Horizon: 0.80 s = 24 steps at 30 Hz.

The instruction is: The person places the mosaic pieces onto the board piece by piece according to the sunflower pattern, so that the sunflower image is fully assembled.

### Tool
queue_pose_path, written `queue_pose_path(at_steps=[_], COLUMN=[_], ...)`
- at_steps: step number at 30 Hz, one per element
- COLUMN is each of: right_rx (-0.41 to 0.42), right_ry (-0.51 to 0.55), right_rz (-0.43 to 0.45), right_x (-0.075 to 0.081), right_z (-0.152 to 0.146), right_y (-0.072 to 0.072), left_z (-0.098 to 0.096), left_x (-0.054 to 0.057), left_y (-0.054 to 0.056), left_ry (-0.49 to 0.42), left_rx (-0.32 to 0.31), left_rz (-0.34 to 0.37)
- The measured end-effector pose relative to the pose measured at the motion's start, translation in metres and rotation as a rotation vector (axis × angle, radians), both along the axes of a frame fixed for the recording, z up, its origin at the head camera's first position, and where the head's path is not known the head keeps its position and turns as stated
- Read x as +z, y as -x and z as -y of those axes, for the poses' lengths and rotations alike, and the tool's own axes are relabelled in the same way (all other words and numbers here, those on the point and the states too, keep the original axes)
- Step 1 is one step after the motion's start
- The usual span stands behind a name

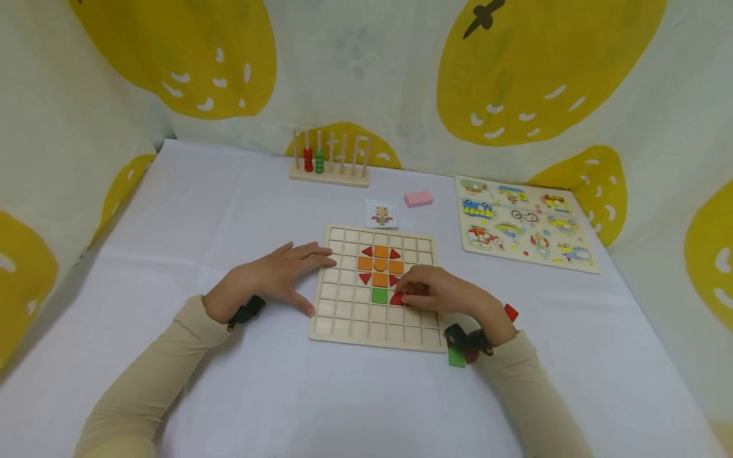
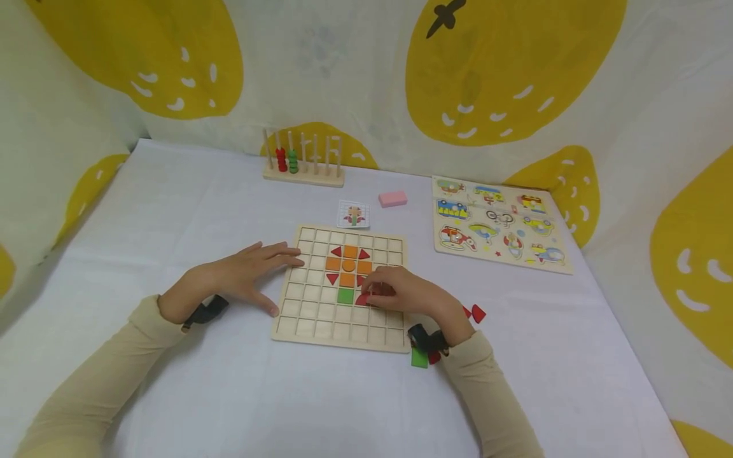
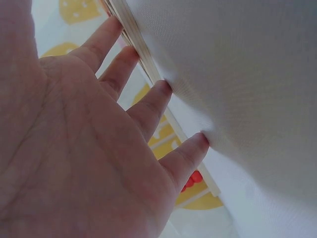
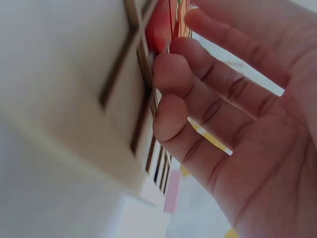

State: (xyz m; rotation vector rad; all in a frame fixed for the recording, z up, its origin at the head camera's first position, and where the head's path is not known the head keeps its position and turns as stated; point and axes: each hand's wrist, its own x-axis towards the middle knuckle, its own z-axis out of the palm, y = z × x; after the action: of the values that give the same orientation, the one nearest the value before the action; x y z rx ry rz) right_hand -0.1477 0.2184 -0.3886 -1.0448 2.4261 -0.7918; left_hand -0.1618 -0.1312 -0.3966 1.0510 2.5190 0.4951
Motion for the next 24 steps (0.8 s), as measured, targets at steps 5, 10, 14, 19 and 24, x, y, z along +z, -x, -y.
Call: queue_pose_path(at_steps=[5, 10, 14, 19, 24], right_rx=[-0.017, -0.036, -0.128, -0.235, -0.264], right_ry=[0.017, 0.071, 0.061, 0.007, -0.029], right_rz=[0.002, -0.03, -0.038, -0.055, -0.002], right_x=[0.004, 0.006, 0.01, 0.016, 0.021], right_z=[-0.017, -0.041, -0.063, -0.088, -0.108], right_y=[0.001, -0.001, -0.004, -0.008, -0.011], left_z=[-0.001, 0.0, 0.0, 0.0, 0.0], left_x=[0.0, -0.001, -0.001, -0.002, -0.001], left_y=[0.001, 0.0, 0.001, 0.003, 0.003], left_ry=[0.005, 0.017, 0.008, 0.011, 0.017], left_rx=[0.008, 0.013, 0.007, 0.006, 0.011], left_rz=[0.008, 0.015, 0.018, 0.015, 0.024])
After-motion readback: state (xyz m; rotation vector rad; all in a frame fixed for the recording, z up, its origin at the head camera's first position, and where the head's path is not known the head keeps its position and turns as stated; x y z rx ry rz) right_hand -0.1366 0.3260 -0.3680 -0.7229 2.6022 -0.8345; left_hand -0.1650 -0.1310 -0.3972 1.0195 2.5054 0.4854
